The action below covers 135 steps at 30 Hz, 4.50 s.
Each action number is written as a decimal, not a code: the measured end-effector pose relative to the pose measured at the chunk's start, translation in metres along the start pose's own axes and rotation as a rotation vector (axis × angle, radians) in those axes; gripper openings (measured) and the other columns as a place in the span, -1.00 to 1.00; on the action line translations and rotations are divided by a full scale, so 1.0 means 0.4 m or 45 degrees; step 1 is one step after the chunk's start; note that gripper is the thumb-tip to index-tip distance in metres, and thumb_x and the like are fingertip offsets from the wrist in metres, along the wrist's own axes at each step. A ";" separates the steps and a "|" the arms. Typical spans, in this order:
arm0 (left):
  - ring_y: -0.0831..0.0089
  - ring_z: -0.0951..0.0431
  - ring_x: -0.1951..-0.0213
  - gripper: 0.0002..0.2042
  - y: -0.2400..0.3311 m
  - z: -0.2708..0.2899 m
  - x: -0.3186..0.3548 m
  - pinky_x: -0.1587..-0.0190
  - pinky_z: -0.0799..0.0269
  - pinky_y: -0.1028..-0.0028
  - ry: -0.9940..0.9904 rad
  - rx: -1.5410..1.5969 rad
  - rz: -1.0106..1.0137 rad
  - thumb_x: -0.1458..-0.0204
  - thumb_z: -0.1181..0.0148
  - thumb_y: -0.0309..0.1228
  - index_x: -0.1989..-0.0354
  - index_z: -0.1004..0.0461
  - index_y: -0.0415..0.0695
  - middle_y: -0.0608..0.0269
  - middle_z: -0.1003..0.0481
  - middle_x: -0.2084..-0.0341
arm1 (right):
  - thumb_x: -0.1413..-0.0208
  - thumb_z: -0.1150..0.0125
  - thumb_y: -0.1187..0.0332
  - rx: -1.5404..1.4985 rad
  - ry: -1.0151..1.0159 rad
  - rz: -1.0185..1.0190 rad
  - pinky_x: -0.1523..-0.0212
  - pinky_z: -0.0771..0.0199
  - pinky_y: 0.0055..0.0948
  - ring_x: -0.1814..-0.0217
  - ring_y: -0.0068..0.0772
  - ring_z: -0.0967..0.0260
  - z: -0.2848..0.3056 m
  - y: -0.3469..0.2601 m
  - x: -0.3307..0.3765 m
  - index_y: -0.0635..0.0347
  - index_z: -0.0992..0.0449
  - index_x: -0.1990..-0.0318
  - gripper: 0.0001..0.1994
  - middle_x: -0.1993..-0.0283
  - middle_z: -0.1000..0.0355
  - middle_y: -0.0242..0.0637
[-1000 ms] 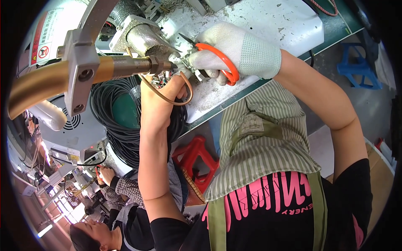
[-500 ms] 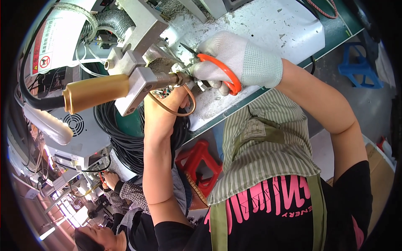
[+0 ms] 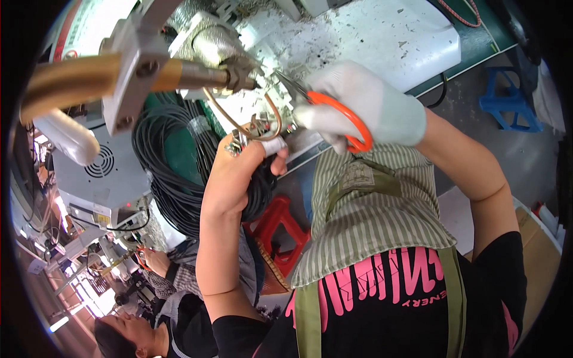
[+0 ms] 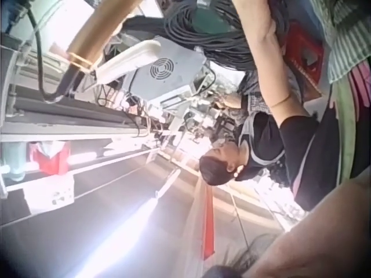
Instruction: Assemble electrical wire harnesses using specialized crimping machinery and handheld pliers.
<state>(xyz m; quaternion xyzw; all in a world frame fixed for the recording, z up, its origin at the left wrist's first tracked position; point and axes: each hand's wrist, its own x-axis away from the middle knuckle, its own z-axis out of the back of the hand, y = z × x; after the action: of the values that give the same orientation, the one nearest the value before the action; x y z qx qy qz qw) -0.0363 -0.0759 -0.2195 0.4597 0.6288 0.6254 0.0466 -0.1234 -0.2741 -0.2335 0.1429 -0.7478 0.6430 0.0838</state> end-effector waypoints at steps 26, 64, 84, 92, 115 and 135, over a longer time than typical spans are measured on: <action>0.62 -0.46 0.32 -0.76 -0.008 -0.093 0.148 0.26 -0.38 0.61 -0.144 -0.414 -0.221 0.10 -0.16 -0.65 0.21 -0.36 -0.30 0.28 -0.46 0.34 | -0.05 -0.17 0.27 -0.166 0.182 -0.081 0.64 -0.30 -0.60 0.69 -0.58 -0.33 -0.083 -0.029 0.192 0.29 -0.43 0.50 -0.75 0.69 -0.34 -0.39; 0.79 -0.27 0.46 -0.83 -0.062 -0.121 0.134 0.42 -0.19 0.75 0.267 -0.739 -0.681 0.14 -0.23 -0.61 0.33 -0.43 -0.25 0.48 -0.36 0.52 | 0.16 -0.30 0.39 1.145 0.460 0.610 0.67 -0.25 -0.43 0.72 -0.34 -0.27 -0.115 0.058 0.209 0.21 -0.50 0.38 -0.84 0.69 -0.28 -0.28; 0.80 -0.21 0.52 -0.84 -0.054 -0.111 0.111 0.47 -0.13 0.73 0.408 -0.791 -0.475 0.18 -0.27 -0.55 0.41 -0.42 -0.25 0.52 -0.36 0.59 | 0.03 -0.17 0.36 0.736 0.287 0.352 0.60 -0.25 -0.45 0.64 -0.32 -0.26 -0.123 0.067 0.173 0.26 -0.46 0.47 -0.86 0.64 -0.29 -0.21; 0.73 -0.28 0.55 -0.88 -0.040 0.003 0.038 0.51 -0.16 0.66 0.124 -0.239 -0.098 0.08 -0.19 -0.54 0.35 -0.45 -0.27 0.42 -0.39 0.60 | -0.06 -0.12 0.25 0.681 0.293 0.439 0.63 -0.24 -0.53 0.67 -0.55 -0.26 -0.073 0.083 0.135 0.27 -0.43 0.50 -0.75 0.69 -0.28 -0.32; 0.61 -0.28 0.63 -0.90 0.036 0.012 -0.108 0.58 -0.15 0.59 0.153 -0.350 -0.149 0.10 -0.13 -0.58 0.38 -0.39 -0.26 0.34 -0.37 0.62 | -0.06 -0.15 0.14 0.161 0.061 0.043 0.72 -0.33 -0.62 0.70 -0.54 -0.37 0.052 0.002 -0.090 0.30 -0.42 0.55 -0.64 0.68 -0.35 -0.31; 0.54 -0.47 0.37 -0.75 0.034 0.028 -0.105 0.28 -0.41 0.52 0.232 -0.619 -0.285 0.17 -0.23 -0.54 0.25 -0.44 -0.27 0.28 -0.47 0.39 | -0.03 -0.14 0.17 0.186 0.077 0.058 0.75 -0.30 -0.53 0.77 -0.49 -0.32 0.045 -0.003 -0.101 0.31 -0.38 0.69 -0.60 0.77 -0.28 -0.27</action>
<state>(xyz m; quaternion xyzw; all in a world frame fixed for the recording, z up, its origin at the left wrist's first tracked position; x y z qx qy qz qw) 0.0020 -0.0973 -0.2323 0.3045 0.5088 0.7876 0.1677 -0.0836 -0.2877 -0.2476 0.1119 -0.6990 0.7017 0.0811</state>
